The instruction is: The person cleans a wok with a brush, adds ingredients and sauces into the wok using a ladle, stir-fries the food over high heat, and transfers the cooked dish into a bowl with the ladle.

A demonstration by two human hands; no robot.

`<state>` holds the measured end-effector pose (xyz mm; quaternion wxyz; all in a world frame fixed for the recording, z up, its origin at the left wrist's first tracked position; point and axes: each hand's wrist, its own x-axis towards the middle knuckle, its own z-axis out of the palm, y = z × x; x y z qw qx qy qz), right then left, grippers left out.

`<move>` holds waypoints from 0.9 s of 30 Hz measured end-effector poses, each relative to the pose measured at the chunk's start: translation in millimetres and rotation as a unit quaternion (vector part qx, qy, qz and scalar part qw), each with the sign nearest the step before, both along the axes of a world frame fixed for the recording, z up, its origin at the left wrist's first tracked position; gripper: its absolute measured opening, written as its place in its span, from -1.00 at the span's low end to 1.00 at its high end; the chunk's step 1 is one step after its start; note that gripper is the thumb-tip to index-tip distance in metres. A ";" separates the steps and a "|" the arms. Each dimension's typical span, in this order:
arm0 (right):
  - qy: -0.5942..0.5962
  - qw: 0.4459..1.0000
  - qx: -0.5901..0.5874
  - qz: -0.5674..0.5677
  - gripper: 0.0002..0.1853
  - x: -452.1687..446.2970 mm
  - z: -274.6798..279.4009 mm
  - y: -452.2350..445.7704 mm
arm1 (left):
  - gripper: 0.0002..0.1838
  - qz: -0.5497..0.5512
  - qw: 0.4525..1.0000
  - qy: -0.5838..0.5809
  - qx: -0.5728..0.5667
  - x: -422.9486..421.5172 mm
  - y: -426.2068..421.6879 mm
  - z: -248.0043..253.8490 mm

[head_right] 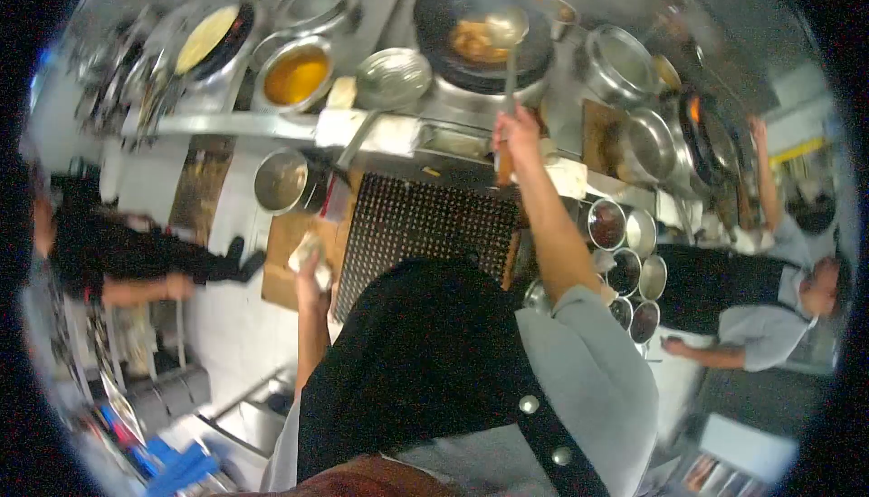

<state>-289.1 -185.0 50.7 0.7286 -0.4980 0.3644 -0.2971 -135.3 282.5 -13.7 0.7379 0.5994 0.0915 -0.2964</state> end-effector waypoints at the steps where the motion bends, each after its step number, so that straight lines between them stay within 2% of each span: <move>1: -0.127 0.989 0.079 0.020 -0.60 -10.0 -0.3 16.1 | -0.66 -0.079 0.996 0.016 -0.041 14.3 -44.4 14.9; 2: -0.213 0.960 0.181 0.020 -0.80 -26.3 13.9 31.5 | -0.67 -0.156 0.984 0.034 -0.074 19.4 -96.8 30.7; 3: -0.234 0.946 0.212 0.078 -0.88 -47.2 7.5 33.7 | -0.58 -0.238 0.966 0.022 -0.098 21.0 -147.9 45.3; 4: -0.253 0.924 0.286 0.018 -0.90 -56.1 20.7 50.5 | -0.47 -0.320 0.939 0.013 -0.122 21.5 -197.4 53.3; 6: -0.311 0.884 0.338 0.086 -0.87 -81.9 16.2 60.7 | -0.33 -0.385 0.913 0.064 -0.115 11.7 -288.2 51.8; 8: -0.314 0.885 0.324 0.112 -0.81 -97.2 18.7 72.1 | -0.32 -0.416 0.898 0.098 -0.106 -17.2 -357.1 62.7; 9: -0.288 0.898 0.314 0.111 -0.73 -101.0 24.7 78.3 | -0.30 -0.408 0.904 0.082 -0.099 -47.3 -379.7 86.5; 10: -0.260 0.909 0.306 0.113 -0.65 -102.7 31.7 81.2 | -0.42 -0.428 0.887 0.088 -0.151 -63.0 -397.8 91.0; 12: -0.238 0.929 0.271 0.085 -0.54 -108.6 36.9 77.2 | -0.58 -0.406 0.891 0.149 -0.137 -66.3 -436.8 62.2; 14: -0.209 0.946 0.241 0.056 -0.46 -114.7 23.2 66.9 | -0.65 -0.446 0.881 0.119 -0.106 -63.1 -462.8 61.5; 15: -0.183 0.964 0.192 0.029 -0.41 -125.5 -8.1 67.3 | -0.66 -0.455 0.884 0.082 -0.070 -58.0 -474.1 67.4; 16: -0.084 0.987 0.126 -0.050 -0.42 -142.1 -6.6 70.6 | -0.66 -0.463 0.885 0.043 -0.033 -51.6 -482.9 77.0; 17: -0.007 0.985 0.018 -0.172 -0.48 -157.6 -37.9 77.5 | -0.66 -0.496 0.868 0.022 -0.014 -35.3 -492.8 77.8; 18: 0.038 0.950 0.000 -0.309 -0.51 -179.9 -73.4 85.5 | -0.67 -0.526 0.850 0.000 0.000 -15.2 -502.5 78.5; 19: 0.096 0.889 0.028 -0.447 -0.45 -202.0 -107.4 93.3 | -0.68 -0.545 0.838 0.012 0.011 4.1 -510.1 79.1; 20: 0.214 0.804 -0.042 -0.553 -0.37 -225.6 -157.0 96.1 | -0.68 -0.561 0.827 0.022 0.024 22.4 -511.6 80.3; 21: 0.129 0.779 -0.030 -0.614 -0.26 -246.3 -181.8 98.3 | -0.68 -0.568 0.822 0.026 0.028 35.9 -510.5 84.3; 22: 0.335 0.723 -0.095 -0.597 -0.11 -270.1 -191.9 100.0 | -0.69 -0.609 0.792 0.042 0.020 48.3 -508.7 89.8; 23: 0.307 0.700 -0.126 -0.632 -0.03 -286.5 -229.9 91.5 | -0.69 -0.648 0.759 0.058 0.013 57.8 -508.7 92.0; 24: 0.336 0.668 -0.112 -0.655 -0.02 -280.1 -211.2 82.7 | -0.69 -0.654 0.754 0.059 0.014 65.7 -507.5 91.2; 26: 0.379 0.620 -0.104 -0.679 -0.02 -277.4 -224.0 64.2 | -0.68 -0.697 0.711 0.084 0.046 74.2 -502.9 92.7; 27: 0.395 0.589 -0.099 -0.697 -0.02 -271.4 -227.2 58.2 | -0.66 -0.698 0.709 0.085 0.056 75.0 -497.1 95.5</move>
